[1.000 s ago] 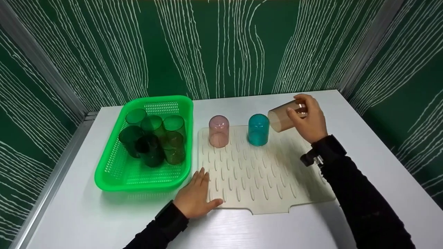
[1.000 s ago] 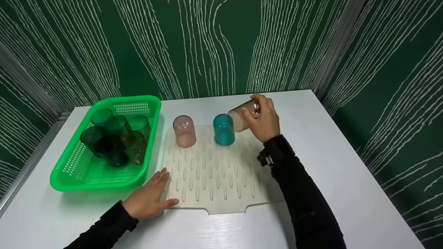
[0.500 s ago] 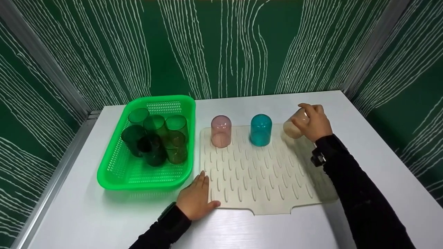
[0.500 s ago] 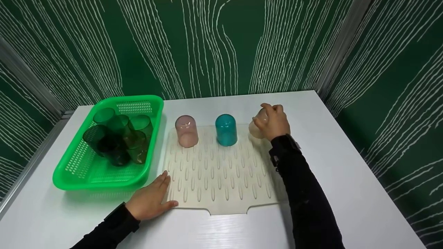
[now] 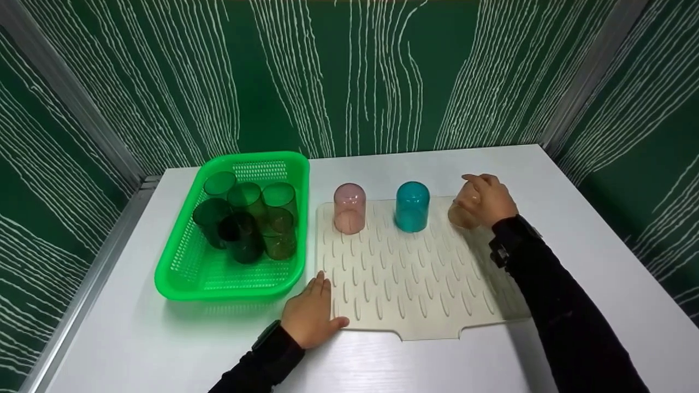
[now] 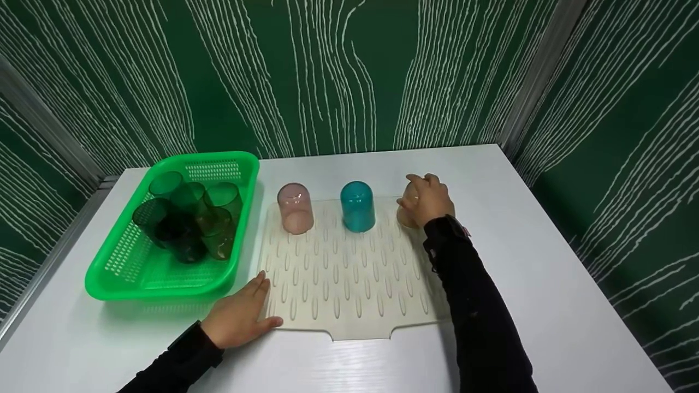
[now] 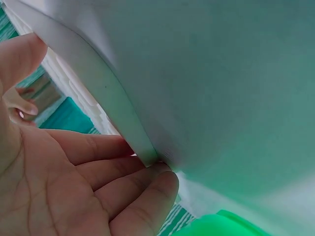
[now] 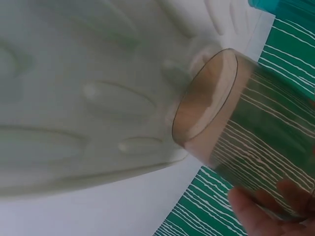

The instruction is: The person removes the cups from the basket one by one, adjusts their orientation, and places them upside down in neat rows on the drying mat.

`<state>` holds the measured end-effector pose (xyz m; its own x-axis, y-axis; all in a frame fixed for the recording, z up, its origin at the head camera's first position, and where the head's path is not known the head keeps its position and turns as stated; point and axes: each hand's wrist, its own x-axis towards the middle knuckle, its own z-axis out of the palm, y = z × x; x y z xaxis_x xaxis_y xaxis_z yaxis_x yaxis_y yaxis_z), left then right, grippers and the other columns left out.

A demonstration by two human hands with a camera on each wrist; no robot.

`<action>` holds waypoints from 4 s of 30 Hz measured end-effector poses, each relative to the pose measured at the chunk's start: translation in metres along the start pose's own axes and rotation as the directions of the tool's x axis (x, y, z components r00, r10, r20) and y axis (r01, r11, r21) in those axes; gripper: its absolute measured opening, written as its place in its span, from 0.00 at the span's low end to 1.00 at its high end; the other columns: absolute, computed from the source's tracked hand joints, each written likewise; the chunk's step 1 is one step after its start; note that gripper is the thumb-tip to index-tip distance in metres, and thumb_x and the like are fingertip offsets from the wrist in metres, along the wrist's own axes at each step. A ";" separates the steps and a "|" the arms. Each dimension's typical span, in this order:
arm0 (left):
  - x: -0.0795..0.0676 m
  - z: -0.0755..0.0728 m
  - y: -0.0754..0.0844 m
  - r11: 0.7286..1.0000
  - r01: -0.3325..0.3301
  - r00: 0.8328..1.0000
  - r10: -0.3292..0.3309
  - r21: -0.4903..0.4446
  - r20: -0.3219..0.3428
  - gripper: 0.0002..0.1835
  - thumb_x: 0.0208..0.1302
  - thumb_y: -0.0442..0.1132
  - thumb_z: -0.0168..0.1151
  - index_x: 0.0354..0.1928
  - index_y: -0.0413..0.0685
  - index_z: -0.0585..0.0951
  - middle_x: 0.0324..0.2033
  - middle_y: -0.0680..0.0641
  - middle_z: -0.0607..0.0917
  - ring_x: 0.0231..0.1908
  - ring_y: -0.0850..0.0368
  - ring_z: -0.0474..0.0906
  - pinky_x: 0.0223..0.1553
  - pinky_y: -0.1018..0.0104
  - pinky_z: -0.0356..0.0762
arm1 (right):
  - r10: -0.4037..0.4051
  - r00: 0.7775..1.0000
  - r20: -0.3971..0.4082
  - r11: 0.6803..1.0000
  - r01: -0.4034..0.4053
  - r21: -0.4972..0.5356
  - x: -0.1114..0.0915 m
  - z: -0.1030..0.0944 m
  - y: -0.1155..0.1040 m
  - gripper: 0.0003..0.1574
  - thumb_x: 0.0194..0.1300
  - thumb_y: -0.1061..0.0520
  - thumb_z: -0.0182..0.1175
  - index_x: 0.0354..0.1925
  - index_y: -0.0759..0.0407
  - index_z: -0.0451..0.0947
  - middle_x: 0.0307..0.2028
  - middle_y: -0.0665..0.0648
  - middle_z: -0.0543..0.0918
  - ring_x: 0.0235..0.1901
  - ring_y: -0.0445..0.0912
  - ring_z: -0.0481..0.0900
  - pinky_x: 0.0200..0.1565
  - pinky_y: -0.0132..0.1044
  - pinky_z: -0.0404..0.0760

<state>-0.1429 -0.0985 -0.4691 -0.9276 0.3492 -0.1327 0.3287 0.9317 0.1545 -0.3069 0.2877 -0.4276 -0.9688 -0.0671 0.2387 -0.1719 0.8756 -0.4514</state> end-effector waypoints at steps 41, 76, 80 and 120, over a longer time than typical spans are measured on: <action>0.000 -0.005 -0.003 0.992 0.022 1.000 -0.022 -0.126 0.005 0.46 0.65 0.59 0.60 0.71 0.30 0.61 0.72 0.32 0.61 0.72 0.39 0.58 0.68 0.51 0.67 | 0.023 0.999 0.023 0.958 -0.029 0.287 0.004 -0.024 -0.063 0.44 0.71 0.40 0.54 0.76 0.55 0.54 0.74 0.68 0.56 0.74 0.62 0.53 0.72 0.61 0.53; -0.020 -0.111 -0.079 0.965 0.107 0.890 -0.201 -0.240 -0.409 0.29 0.67 0.37 0.63 0.66 0.29 0.69 0.67 0.30 0.69 0.68 0.33 0.64 0.65 0.41 0.67 | -0.379 0.859 0.345 0.847 0.171 0.504 -0.052 0.112 -0.237 0.34 0.74 0.43 0.52 0.64 0.67 0.71 0.63 0.65 0.76 0.64 0.56 0.74 0.61 0.49 0.76; -0.015 -0.111 -0.093 0.959 0.163 0.912 -0.236 -0.232 -0.334 0.31 0.67 0.38 0.63 0.66 0.26 0.68 0.65 0.28 0.70 0.66 0.31 0.66 0.64 0.41 0.68 | -0.376 0.864 0.334 0.839 0.164 0.519 -0.056 0.123 -0.246 0.29 0.74 0.44 0.52 0.57 0.66 0.76 0.57 0.65 0.80 0.60 0.57 0.77 0.60 0.50 0.76; -0.021 -0.110 -0.107 0.980 0.177 0.860 -0.197 -0.086 -0.471 0.04 0.63 0.29 0.63 0.34 0.35 0.85 0.24 0.35 0.85 0.22 0.40 0.80 0.19 0.52 0.75 | -0.272 0.915 0.298 0.745 0.005 0.667 -0.072 0.153 -0.261 0.13 0.77 0.51 0.46 0.40 0.61 0.67 0.31 0.54 0.74 0.26 0.41 0.69 0.30 0.31 0.67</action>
<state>-0.1778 -0.2164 -0.3751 -0.9458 0.0697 0.3171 0.1424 0.9668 0.2123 -0.2192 -0.0089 -0.4587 -0.8930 -0.4418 0.0854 -0.2517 0.3330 -0.9087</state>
